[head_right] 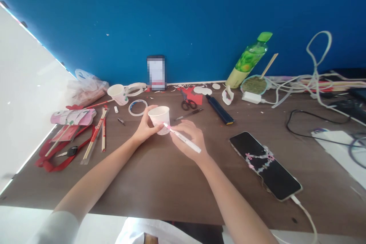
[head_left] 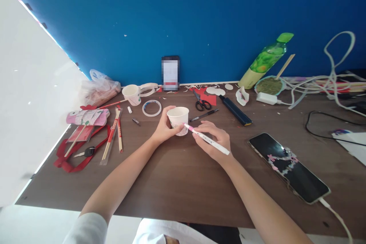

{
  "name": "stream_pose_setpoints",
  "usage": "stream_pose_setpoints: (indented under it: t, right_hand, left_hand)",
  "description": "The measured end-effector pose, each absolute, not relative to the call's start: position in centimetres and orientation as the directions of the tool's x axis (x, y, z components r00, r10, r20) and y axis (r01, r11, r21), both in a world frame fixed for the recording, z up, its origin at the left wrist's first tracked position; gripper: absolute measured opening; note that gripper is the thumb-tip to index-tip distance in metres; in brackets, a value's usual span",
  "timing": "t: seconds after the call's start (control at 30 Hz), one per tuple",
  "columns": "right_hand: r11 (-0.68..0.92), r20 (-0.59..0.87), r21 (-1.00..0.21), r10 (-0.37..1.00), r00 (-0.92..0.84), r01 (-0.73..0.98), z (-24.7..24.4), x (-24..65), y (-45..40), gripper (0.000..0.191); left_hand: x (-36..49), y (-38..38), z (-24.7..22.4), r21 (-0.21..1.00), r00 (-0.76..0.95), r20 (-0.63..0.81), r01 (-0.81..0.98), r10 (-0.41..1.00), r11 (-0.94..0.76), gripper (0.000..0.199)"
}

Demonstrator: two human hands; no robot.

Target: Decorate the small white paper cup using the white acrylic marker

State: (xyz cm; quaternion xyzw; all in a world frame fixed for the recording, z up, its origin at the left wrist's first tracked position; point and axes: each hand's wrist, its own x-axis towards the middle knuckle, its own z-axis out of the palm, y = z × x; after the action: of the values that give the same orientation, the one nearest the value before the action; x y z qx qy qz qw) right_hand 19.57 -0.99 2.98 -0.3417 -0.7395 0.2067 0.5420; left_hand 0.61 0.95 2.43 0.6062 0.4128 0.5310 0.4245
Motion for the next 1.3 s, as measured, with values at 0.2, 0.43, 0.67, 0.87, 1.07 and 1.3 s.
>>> stream_pose_setpoints:
  t: [0.2,0.43,0.67,0.87,1.07,1.3]
  right_hand:
    - [0.677,0.663,-0.669,0.730,-0.165,0.306,2.85,19.53,-0.89,0.007]
    - [0.703,0.697,-0.640,0.701,-0.152,0.309,2.70,19.47,-0.86,0.011]
    - [0.685,0.685,-0.647,0.715,-0.141,0.335,2.85,19.43,-0.96,0.007]
    - [0.688,0.688,-0.649,0.713,-0.136,0.325,2.58,19.53,-0.88,0.007]
    - [0.661,0.663,-0.675,0.738,-0.124,0.326,2.32,19.65,-0.60,0.006]
    - [0.573,0.595,-0.755,0.803,-0.036,0.318,2.20,19.88,-0.85,0.005]
  left_hand:
    - [0.53,0.94,2.33,0.961,0.102,0.273,0.026,0.957,-0.277,0.075]
    - [0.42,1.06,2.08,0.965,0.115,0.260,-0.002,0.959,-0.262,0.078]
    - [0.41,0.99,2.13,0.964,0.107,0.267,-0.021,0.958,-0.266,0.076]
    - [0.40,0.98,2.23,0.963,0.100,0.269,-0.027,0.958,-0.268,0.077]
    - [0.24,0.95,2.34,0.967,0.086,0.252,0.004,0.964,-0.253,0.079]
    - [-0.10,1.09,1.97,0.977,0.079,0.213,-0.026,0.974,-0.212,0.080]
